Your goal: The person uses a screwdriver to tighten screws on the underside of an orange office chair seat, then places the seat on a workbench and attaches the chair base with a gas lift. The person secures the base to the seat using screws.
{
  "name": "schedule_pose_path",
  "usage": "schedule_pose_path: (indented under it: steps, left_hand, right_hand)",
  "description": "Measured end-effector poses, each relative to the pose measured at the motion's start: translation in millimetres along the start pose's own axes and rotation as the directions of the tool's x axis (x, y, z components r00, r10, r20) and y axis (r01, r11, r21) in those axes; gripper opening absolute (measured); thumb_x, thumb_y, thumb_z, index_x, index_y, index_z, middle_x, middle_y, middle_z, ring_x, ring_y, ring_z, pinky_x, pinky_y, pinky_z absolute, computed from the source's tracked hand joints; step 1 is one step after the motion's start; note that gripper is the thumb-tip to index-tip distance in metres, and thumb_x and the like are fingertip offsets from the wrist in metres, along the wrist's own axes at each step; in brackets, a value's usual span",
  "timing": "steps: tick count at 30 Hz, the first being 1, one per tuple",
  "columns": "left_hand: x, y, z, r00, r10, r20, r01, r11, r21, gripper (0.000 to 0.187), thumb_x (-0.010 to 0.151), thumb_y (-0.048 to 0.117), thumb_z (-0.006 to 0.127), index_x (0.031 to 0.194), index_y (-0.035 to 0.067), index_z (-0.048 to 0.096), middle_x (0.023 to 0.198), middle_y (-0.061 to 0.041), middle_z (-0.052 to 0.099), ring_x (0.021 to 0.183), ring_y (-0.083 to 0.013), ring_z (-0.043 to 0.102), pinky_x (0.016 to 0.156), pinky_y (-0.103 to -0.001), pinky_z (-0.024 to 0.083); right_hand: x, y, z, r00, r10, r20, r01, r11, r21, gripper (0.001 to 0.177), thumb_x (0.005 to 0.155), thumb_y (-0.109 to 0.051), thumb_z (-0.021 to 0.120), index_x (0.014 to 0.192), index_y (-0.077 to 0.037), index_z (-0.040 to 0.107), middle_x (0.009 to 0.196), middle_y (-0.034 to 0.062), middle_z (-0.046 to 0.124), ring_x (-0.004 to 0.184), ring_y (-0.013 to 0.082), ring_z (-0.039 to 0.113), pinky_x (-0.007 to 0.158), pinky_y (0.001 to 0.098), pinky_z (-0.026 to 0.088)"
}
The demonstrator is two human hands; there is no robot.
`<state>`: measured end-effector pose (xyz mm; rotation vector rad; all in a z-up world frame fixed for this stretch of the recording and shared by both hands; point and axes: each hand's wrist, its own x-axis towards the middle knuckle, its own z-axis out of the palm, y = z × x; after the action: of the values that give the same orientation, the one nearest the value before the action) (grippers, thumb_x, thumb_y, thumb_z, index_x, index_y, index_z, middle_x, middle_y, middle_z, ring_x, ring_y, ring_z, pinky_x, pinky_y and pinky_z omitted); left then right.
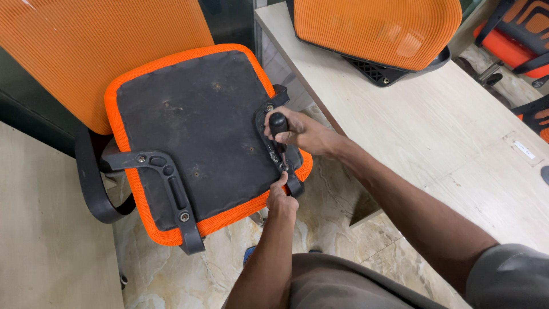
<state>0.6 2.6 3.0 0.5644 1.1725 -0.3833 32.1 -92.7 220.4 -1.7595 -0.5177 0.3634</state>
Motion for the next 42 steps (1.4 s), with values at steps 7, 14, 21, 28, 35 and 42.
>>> schedule_pose_path:
  steps: [7, 14, 21, 28, 35, 42]
  left_hand:
    - [10.7, -0.8, 0.6, 1.000, -0.029, -0.010, 0.029, 0.999, -0.024, 0.038, 0.073, 0.008, 0.089, 0.108, 0.000, 0.076, 0.118, -0.008, 0.077, 0.104, -0.0236, 0.073, 0.096, -0.035, 0.058]
    - [18.9, -3.8, -0.5, 0.999, -0.037, -0.021, 0.035, 0.995, -0.091, 0.039, 0.072, 0.007, 0.090, 0.108, 0.004, 0.075, 0.116, -0.007, 0.076, 0.103, -0.0235, 0.073, 0.094, -0.035, 0.059]
    - [14.6, -0.2, -0.6, 0.999, -0.026, -0.041, 0.027, 0.999, 0.024, 0.043, 0.070, 0.010, 0.092, 0.108, -0.001, 0.076, 0.120, -0.008, 0.077, 0.103, -0.0224, 0.072, 0.095, -0.033, 0.059]
    - [-1.1, 1.4, -2.9, 0.999, 0.004, -0.032, -0.002, 0.998, 0.060, 0.043, 0.071, 0.010, 0.091, 0.110, 0.000, 0.076, 0.121, -0.007, 0.076, 0.106, -0.0216, 0.071, 0.099, -0.032, 0.057]
    - [7.7, 1.9, -0.6, 0.999, -0.022, -0.046, 0.026, 0.996, 0.081, 0.043, 0.072, 0.012, 0.091, 0.111, 0.002, 0.075, 0.121, -0.006, 0.075, 0.107, -0.0221, 0.070, 0.098, -0.033, 0.057]
    - [9.8, 0.3, -4.1, 0.998, -0.044, -0.038, 0.046, 0.998, 0.034, 0.045, 0.071, 0.011, 0.091, 0.112, 0.003, 0.075, 0.120, -0.007, 0.075, 0.105, -0.0232, 0.071, 0.096, -0.035, 0.058]
  right_hand:
    - [0.8, 3.7, 29.7, 0.935, 0.036, -0.352, -0.113, 0.973, -0.200, 0.031, 0.091, -0.001, 0.065, 0.119, -0.011, 0.056, 0.106, 0.0017, 0.066, 0.105, 0.0147, 0.063, 0.099, 0.0340, 0.051]
    - [-3.4, 1.7, 67.4, 0.761, 0.046, -0.647, -0.202, 0.965, -0.169, 0.037, 0.092, -0.005, 0.067, 0.127, -0.010, 0.055, 0.104, 0.0027, 0.067, 0.101, 0.0151, 0.064, 0.095, 0.0333, 0.050]
    - [2.6, 9.1, 25.5, 0.942, -0.073, -0.328, 0.098, 0.993, 0.060, 0.039, 0.094, -0.003, 0.061, 0.129, -0.012, 0.047, 0.123, -0.0008, 0.060, 0.115, 0.0127, 0.058, 0.105, 0.0344, 0.047]
    - [-1.8, 21.7, 12.1, 0.907, 0.053, -0.419, -0.069, 0.997, -0.022, 0.030, 0.093, -0.001, 0.067, 0.118, -0.009, 0.052, 0.104, 0.0019, 0.062, 0.104, 0.0142, 0.061, 0.099, 0.0351, 0.050]
    - [-1.0, 17.6, 63.2, 0.750, -0.134, -0.648, -0.059, 0.962, -0.267, 0.031, 0.093, 0.003, 0.069, 0.118, -0.008, 0.053, 0.101, 0.0079, 0.065, 0.098, 0.0194, 0.063, 0.092, 0.0345, 0.052]
    - [-4.0, -2.8, 106.1, 0.670, -0.151, -0.727, -0.082, 0.958, -0.275, 0.040, 0.092, 0.005, 0.063, 0.127, -0.008, 0.050, 0.102, 0.0144, 0.064, 0.092, 0.0263, 0.064, 0.084, 0.0316, 0.053]
